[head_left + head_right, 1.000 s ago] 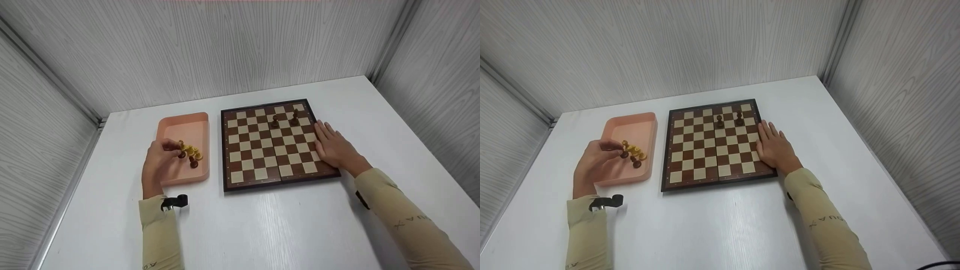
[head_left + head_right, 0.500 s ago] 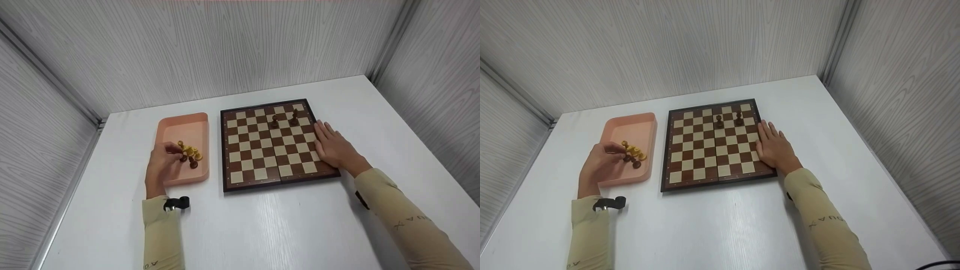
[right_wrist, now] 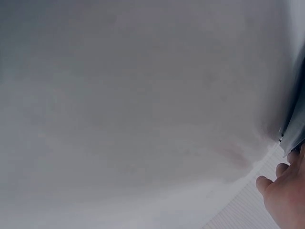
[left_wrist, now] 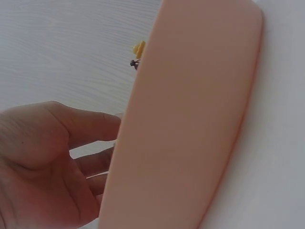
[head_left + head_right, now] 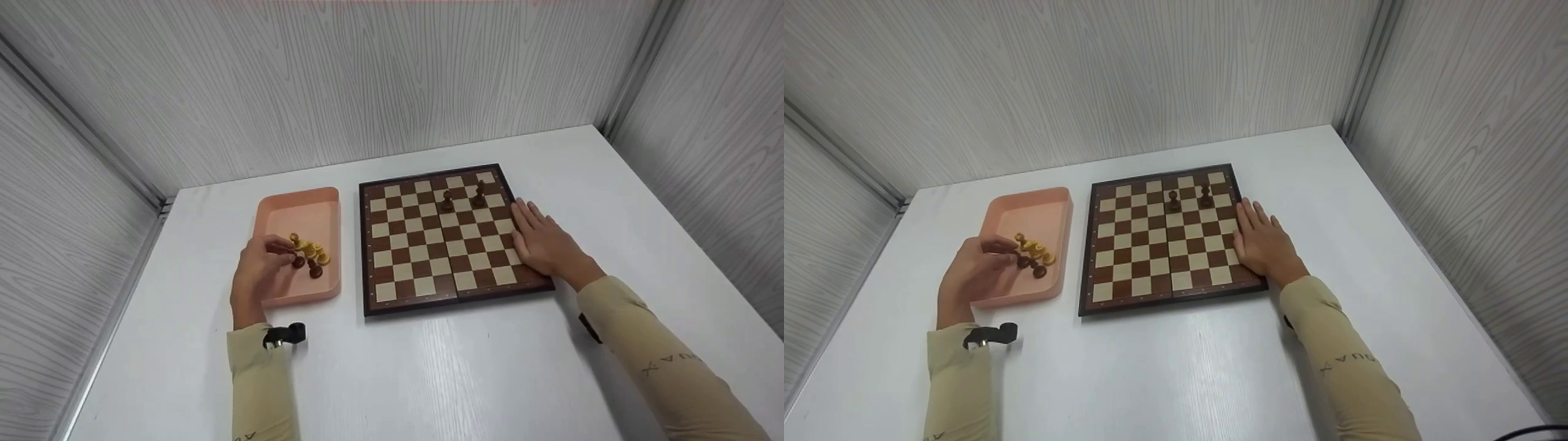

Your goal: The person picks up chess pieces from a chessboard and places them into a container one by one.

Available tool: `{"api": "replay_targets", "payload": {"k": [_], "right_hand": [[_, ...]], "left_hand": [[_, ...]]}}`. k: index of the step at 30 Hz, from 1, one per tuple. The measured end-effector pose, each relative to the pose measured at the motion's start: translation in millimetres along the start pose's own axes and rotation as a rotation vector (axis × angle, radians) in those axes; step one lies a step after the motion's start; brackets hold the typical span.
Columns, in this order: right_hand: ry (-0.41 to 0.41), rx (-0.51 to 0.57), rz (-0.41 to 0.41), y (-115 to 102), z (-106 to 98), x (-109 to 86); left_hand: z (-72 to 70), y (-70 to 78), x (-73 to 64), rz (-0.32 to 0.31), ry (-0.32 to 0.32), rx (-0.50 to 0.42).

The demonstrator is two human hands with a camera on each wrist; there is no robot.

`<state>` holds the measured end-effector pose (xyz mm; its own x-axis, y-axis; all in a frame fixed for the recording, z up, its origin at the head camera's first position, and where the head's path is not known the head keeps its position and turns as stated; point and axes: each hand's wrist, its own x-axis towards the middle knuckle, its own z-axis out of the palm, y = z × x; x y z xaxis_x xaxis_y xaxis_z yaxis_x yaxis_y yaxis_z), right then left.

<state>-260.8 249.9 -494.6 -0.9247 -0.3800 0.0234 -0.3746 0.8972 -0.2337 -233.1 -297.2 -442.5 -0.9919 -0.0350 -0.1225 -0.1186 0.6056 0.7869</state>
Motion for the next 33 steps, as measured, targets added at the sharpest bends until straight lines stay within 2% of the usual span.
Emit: {"api": "replay_targets", "payload": {"k": [7,18,28,33], "right_hand": [[-0.016,-0.005,0.006,-1,-1,1.1],[-0.009,-0.008,-0.002,-2,-1,2.4],[-0.001,-0.006,0.002,-1,0,0.7],[0.01,-0.001,-0.006,-2,-2,0.3]], "left_hand": [[-7.3,5.6,-9.0,0.038,0.03,0.003],[-12.1,31.0,-21.8,0.121,0.106,0.07],[2.0,48.2,-15.4,0.191,0.195,0.059],[14.8,54.6,-11.4,0.282,0.231,-0.004]]}}
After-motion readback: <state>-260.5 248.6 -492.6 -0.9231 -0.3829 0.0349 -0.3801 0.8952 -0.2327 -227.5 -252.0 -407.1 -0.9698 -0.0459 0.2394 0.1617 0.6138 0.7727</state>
